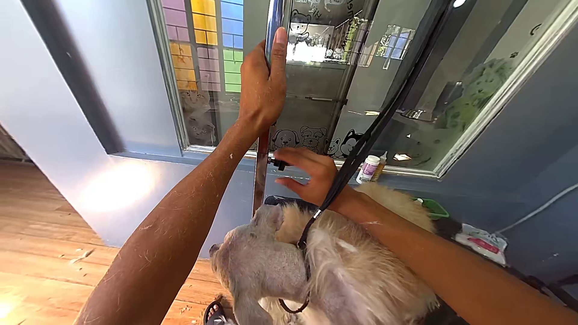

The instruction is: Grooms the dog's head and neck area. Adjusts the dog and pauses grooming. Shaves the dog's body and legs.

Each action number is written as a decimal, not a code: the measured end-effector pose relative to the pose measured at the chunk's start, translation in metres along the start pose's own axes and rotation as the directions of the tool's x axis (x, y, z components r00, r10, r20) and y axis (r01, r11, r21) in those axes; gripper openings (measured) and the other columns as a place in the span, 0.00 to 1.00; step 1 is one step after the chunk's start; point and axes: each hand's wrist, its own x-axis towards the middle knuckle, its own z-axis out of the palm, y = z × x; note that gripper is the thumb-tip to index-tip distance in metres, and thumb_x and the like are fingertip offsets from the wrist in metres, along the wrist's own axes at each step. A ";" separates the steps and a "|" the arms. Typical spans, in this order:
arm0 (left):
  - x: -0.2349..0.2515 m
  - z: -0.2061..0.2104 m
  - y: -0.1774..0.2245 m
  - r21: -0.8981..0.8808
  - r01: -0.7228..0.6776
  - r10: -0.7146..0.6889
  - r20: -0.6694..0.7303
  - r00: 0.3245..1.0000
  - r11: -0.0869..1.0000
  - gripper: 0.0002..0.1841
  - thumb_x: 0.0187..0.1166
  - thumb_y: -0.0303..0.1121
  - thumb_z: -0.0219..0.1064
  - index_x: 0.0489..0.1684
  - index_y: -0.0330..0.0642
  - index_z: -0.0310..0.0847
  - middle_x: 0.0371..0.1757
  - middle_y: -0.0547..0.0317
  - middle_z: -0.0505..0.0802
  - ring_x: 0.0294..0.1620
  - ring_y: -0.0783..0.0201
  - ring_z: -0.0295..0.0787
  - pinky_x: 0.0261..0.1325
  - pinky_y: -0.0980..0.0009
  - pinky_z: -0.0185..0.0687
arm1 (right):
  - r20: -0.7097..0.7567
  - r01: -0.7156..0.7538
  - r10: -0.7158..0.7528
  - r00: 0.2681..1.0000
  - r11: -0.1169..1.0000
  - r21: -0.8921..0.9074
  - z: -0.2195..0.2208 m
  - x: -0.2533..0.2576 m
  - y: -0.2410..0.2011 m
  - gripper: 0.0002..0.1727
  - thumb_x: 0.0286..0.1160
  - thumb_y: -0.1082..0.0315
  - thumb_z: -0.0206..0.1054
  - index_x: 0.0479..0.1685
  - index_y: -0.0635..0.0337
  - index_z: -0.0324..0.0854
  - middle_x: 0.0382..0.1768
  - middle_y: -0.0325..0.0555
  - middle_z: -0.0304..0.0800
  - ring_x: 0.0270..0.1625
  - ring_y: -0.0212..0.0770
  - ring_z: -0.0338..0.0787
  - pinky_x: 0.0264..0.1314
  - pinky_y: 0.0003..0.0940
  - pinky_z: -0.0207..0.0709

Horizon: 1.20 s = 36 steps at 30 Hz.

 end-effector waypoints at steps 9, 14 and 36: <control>-0.003 -0.002 0.000 -0.035 0.002 -0.001 0.021 1.000 0.999 0.23 0.96 0.44 0.44 0.25 0.45 0.63 0.10 0.65 0.66 0.06 0.66 0.62 0.09 0.70 0.64 | 0.291 -0.690 0.655 0.697 0.505 0.518 -0.011 0.024 -0.036 0.11 0.77 0.81 0.68 0.56 0.71 0.84 0.42 0.50 0.96 0.38 0.38 0.97 0.46 0.31 0.94; -0.005 -0.002 -0.003 -0.027 -0.013 0.014 0.019 1.000 1.000 0.23 0.96 0.44 0.44 0.25 0.45 0.64 0.10 0.65 0.66 0.06 0.66 0.62 0.09 0.70 0.65 | 0.247 -0.580 0.526 0.814 0.764 0.283 -0.008 0.021 -0.027 0.34 0.66 0.67 0.81 0.75 0.62 0.78 0.60 0.49 0.91 0.53 0.37 0.95 0.58 0.34 0.91; 0.002 -0.003 -0.001 0.033 -0.037 0.037 0.018 0.999 0.999 0.22 0.96 0.41 0.44 0.24 0.44 0.66 0.12 0.65 0.70 0.08 0.67 0.68 0.12 0.70 0.70 | 0.008 0.092 -0.092 0.996 0.982 -0.162 0.000 0.014 -0.009 0.07 0.71 0.81 0.69 0.40 0.66 0.92 0.51 0.54 0.94 0.58 0.44 0.93 0.66 0.32 0.85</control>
